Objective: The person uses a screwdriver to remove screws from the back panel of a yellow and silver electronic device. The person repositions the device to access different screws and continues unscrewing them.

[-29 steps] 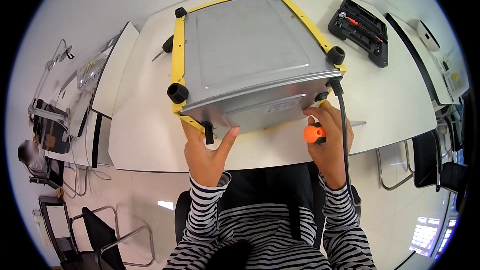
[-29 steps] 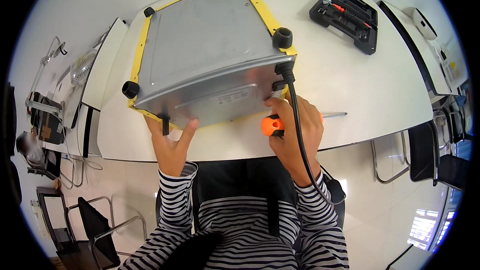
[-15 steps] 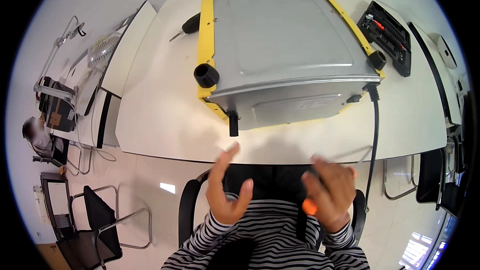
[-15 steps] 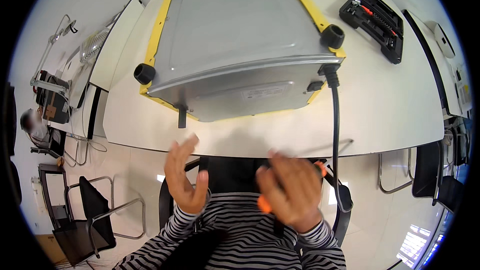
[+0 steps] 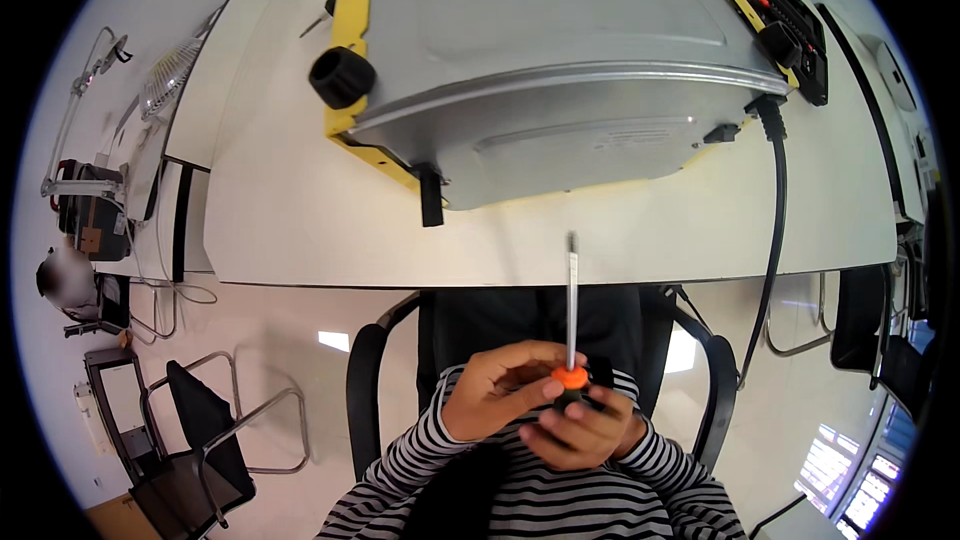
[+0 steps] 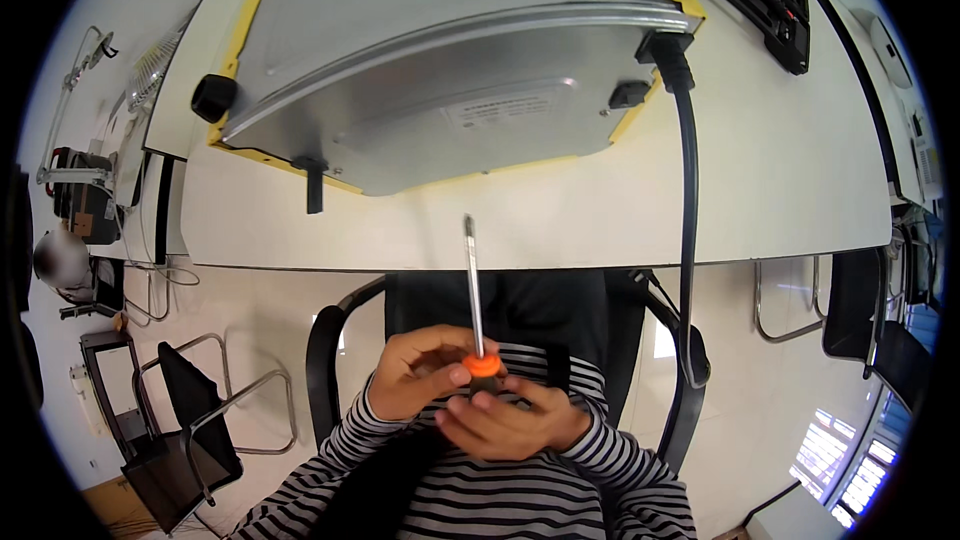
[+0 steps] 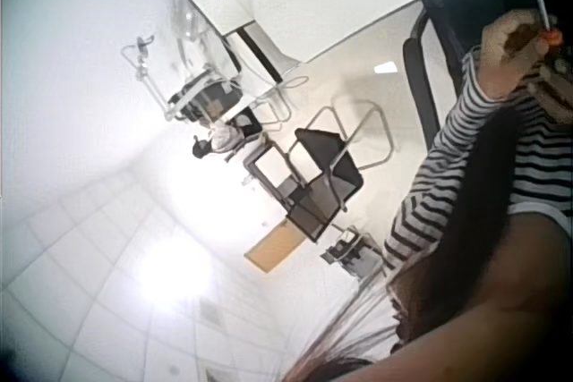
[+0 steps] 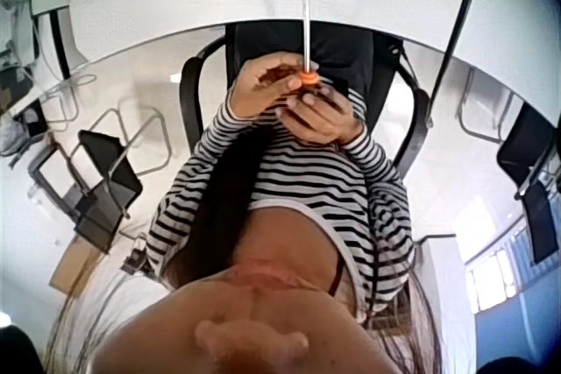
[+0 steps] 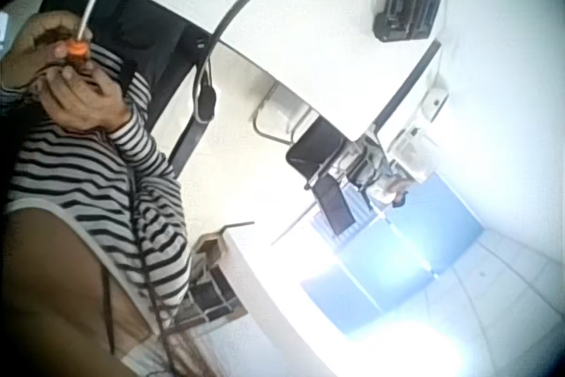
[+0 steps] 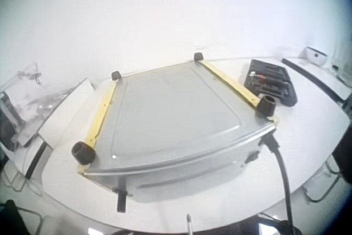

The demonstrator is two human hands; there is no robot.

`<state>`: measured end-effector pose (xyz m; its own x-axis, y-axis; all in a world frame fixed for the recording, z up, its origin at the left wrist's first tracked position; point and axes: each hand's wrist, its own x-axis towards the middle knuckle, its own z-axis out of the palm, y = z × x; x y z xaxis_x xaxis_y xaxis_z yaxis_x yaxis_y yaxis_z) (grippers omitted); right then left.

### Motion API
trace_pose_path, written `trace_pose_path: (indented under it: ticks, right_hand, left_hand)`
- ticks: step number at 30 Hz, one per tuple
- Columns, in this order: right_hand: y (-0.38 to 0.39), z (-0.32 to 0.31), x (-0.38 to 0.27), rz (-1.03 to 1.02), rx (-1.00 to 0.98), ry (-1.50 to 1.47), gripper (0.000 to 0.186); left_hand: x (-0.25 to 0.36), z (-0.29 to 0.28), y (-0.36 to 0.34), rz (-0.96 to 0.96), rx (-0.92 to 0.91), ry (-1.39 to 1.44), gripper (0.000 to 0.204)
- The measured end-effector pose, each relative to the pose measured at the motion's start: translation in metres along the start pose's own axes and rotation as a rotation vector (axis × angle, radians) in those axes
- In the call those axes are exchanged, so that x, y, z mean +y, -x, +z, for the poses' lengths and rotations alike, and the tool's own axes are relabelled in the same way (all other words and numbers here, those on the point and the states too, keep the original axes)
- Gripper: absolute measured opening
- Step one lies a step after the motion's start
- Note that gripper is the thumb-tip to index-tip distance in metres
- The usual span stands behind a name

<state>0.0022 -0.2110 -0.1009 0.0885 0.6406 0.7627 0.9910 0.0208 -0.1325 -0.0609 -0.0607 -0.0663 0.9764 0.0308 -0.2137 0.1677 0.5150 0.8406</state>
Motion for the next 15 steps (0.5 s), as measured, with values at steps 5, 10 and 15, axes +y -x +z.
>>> trace_pose_path:
  ticks: [5, 10, 15]
  right_hand:
    - [0.009, -0.01, -0.001, 0.41, 0.026, -0.161, 0.031]
    - [0.017, -0.017, -0.006, 0.566, -0.128, -0.157, 0.045]
    - [0.012, -0.024, -0.007, 0.747, -0.152, -0.241, 0.05]
  left_hand:
    - [-0.016, 0.006, -0.007, 0.044, 0.204, -0.08, 0.028]
    - [-0.018, 0.013, -0.025, 0.09, 0.256, -0.231, 0.025]
    - [-0.018, 0.017, -0.036, 0.148, 0.287, -0.36, 0.023]
